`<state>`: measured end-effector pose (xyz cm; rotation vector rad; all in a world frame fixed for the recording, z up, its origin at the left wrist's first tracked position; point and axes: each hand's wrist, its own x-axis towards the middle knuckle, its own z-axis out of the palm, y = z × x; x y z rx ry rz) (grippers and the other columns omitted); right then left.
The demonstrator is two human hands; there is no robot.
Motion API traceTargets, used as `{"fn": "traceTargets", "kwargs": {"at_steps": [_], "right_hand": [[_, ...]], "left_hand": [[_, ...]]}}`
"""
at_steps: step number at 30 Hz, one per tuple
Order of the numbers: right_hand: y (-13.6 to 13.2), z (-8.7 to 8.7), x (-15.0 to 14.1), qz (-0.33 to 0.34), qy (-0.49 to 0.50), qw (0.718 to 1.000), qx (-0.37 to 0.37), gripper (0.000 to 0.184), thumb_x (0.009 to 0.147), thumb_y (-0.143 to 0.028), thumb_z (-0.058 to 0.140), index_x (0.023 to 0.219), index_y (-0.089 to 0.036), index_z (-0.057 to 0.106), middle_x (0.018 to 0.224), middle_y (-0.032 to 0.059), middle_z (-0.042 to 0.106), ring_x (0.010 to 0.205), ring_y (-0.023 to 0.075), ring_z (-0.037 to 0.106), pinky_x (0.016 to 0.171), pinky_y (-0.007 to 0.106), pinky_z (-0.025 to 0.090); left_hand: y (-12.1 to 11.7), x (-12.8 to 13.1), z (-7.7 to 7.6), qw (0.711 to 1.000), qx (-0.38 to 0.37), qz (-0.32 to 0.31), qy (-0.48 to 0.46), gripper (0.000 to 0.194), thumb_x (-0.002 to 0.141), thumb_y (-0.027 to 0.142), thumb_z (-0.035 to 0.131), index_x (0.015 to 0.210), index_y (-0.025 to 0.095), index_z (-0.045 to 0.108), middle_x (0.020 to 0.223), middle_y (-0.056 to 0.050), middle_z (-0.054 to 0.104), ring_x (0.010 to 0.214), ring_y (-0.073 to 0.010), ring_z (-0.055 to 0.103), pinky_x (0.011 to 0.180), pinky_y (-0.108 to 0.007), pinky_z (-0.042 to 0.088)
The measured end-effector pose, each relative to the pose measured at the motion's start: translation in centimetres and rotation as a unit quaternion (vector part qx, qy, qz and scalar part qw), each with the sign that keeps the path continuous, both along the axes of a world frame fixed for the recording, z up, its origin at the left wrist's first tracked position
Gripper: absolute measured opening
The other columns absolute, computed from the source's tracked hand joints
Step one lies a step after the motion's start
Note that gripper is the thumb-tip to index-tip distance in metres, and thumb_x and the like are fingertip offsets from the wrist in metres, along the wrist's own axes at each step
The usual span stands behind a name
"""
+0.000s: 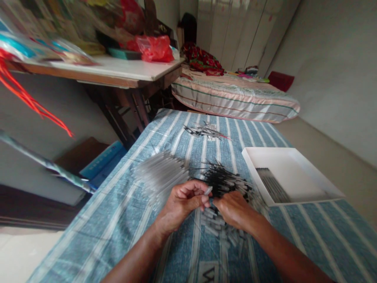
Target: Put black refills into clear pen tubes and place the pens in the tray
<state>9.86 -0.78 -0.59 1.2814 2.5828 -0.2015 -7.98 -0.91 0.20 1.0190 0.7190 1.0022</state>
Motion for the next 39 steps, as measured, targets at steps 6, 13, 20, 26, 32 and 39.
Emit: {"fn": "traceTargets", "kwargs": {"at_steps": [6,13,20,26,32,39], "right_hand": [[0.4,-0.1,0.0,0.010,0.018,1.000,-0.018,0.029,0.081,-0.008,0.040,0.092,-0.014,0.066,0.085,0.0117,0.071,0.080,0.0220,0.067,0.068,0.027,0.043],[0.4,-0.7,1.3,-0.110,0.292,0.948,-0.070,0.014,0.081,-0.014,0.046,0.079,-0.016,0.060,0.072,0.0059,0.068,0.068,0.0158,0.063,0.060,0.023,0.041],[-0.5,-0.4,2.0,-0.215,0.660,0.676,-0.247,0.011,0.083,-0.028,0.052,0.084,-0.018,0.048,0.067,0.0007,0.066,0.049,0.0113,0.061,0.049,0.021,0.044],[-0.8,0.1,1.7,-0.189,0.690,0.655,-0.243,0.015,0.086,-0.031,0.054,0.090,-0.017,0.051,0.072,0.0032,0.068,0.057,0.0123,0.064,0.052,0.022,0.046],[-0.8,-0.3,1.6,-0.161,0.681,0.673,-0.239,0.014,0.087,-0.030,0.054,0.091,-0.017,0.052,0.070,0.0015,0.067,0.053,0.0100,0.061,0.052,0.021,0.046],[-0.8,-0.3,1.5,-0.157,0.670,0.688,-0.231,0.014,0.087,-0.030,0.053,0.092,-0.017,0.053,0.071,0.0021,0.066,0.054,0.0104,0.061,0.053,0.022,0.047]], "left_hand": [[0.0,0.0,-0.3,1.000,-0.002,-0.015,0.012,0.018,0.067,0.021,0.073,0.080,0.011,0.065,0.065,-0.001,0.064,0.056,-0.0094,0.058,0.052,-0.019,0.045],[0.0,0.0,-0.3,0.999,-0.001,-0.027,0.022,0.018,0.067,0.021,0.073,0.080,0.011,0.065,0.065,-0.001,0.065,0.056,-0.0097,0.058,0.052,-0.019,0.045],[0.0,0.2,0.3,0.997,-0.014,-0.061,0.038,0.021,0.067,0.023,0.074,0.080,0.010,0.065,0.063,-0.001,0.065,0.055,-0.0097,0.058,0.053,-0.020,0.045],[0.0,0.1,-0.2,0.995,-0.009,-0.083,0.058,0.021,0.070,0.026,0.072,0.082,0.010,0.065,0.065,-0.002,0.065,0.056,-0.0095,0.057,0.054,-0.020,0.044],[0.0,0.1,-0.3,0.993,0.000,-0.089,0.082,0.021,0.072,0.027,0.070,0.081,0.010,0.065,0.065,-0.002,0.064,0.057,-0.0092,0.056,0.054,-0.019,0.043],[0.0,0.0,-0.5,0.992,0.000,-0.095,0.086,0.020,0.072,0.026,0.069,0.082,0.009,0.065,0.065,-0.002,0.064,0.058,-0.0091,0.055,0.053,-0.019,0.042]]}}
